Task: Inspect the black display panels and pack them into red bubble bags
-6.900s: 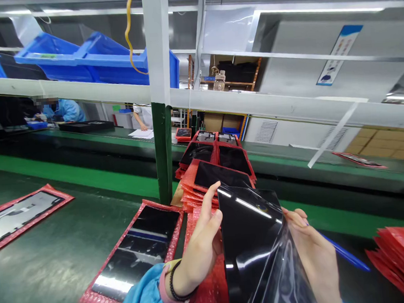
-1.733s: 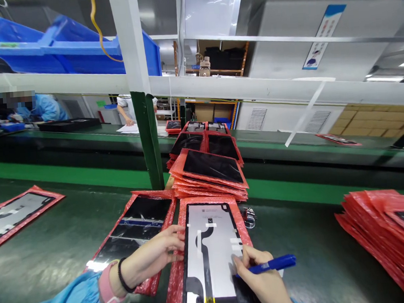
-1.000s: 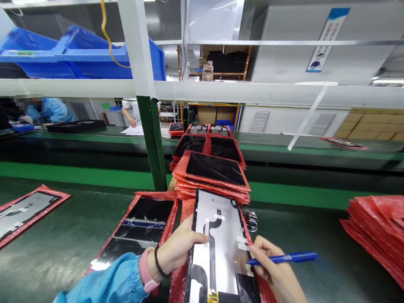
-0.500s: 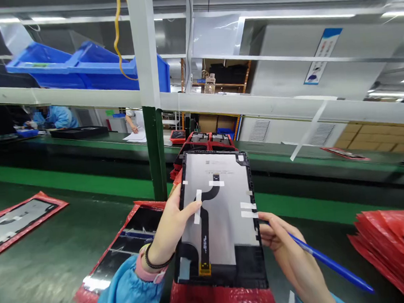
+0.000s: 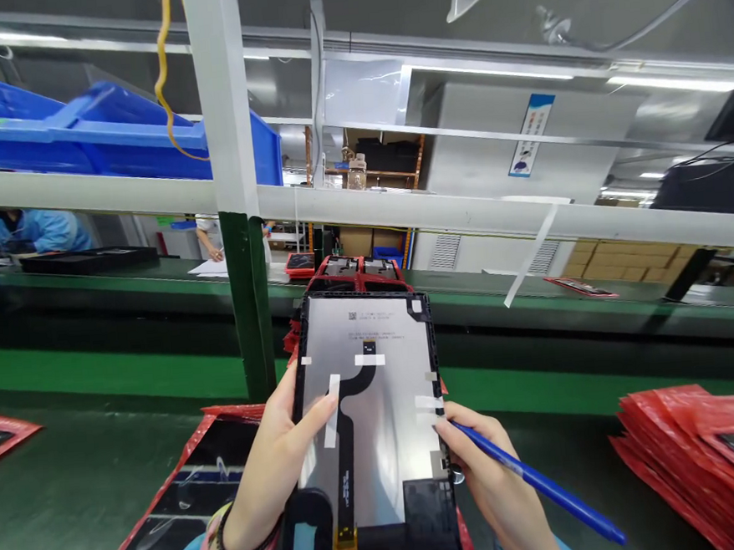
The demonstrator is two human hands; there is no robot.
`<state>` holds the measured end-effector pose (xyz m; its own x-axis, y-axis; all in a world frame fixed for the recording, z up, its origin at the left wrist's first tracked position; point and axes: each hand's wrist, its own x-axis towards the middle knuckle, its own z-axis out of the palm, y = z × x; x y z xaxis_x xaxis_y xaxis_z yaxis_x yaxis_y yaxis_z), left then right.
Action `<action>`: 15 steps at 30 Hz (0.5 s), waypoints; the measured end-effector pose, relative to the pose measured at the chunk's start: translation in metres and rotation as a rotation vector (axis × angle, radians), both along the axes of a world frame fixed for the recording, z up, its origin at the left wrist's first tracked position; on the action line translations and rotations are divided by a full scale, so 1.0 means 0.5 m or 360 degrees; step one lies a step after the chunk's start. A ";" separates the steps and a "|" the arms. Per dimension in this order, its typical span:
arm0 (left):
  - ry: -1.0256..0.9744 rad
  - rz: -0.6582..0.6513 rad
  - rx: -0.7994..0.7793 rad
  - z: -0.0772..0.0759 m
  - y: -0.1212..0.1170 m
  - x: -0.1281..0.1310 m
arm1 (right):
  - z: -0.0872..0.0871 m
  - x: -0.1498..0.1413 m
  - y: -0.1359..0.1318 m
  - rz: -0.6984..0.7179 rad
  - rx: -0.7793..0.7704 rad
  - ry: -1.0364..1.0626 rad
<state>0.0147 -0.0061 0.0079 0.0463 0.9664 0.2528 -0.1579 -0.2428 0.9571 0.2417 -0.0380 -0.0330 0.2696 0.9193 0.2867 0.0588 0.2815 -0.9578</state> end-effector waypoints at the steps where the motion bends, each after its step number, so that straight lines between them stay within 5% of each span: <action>1: 0.0056 0.0019 0.0016 0.002 -0.003 0.002 | 0.007 -0.004 0.001 0.0000 0.0006 -0.0075; 7: 0.0198 0.0056 0.0092 0.006 -0.009 0.014 | 0.038 -0.018 0.001 -0.0050 -0.0045 -0.0365; 15: -0.0037 -0.0137 -0.0014 -0.013 0.013 0.005 | -0.006 0.014 -0.001 -0.0017 -0.0143 0.0316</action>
<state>0.0171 0.0005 0.0012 0.1235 0.9614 0.2460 -0.2001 -0.2187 0.9551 0.2487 -0.0384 -0.0358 0.3223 0.9356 0.1439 -0.1308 0.1946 -0.9721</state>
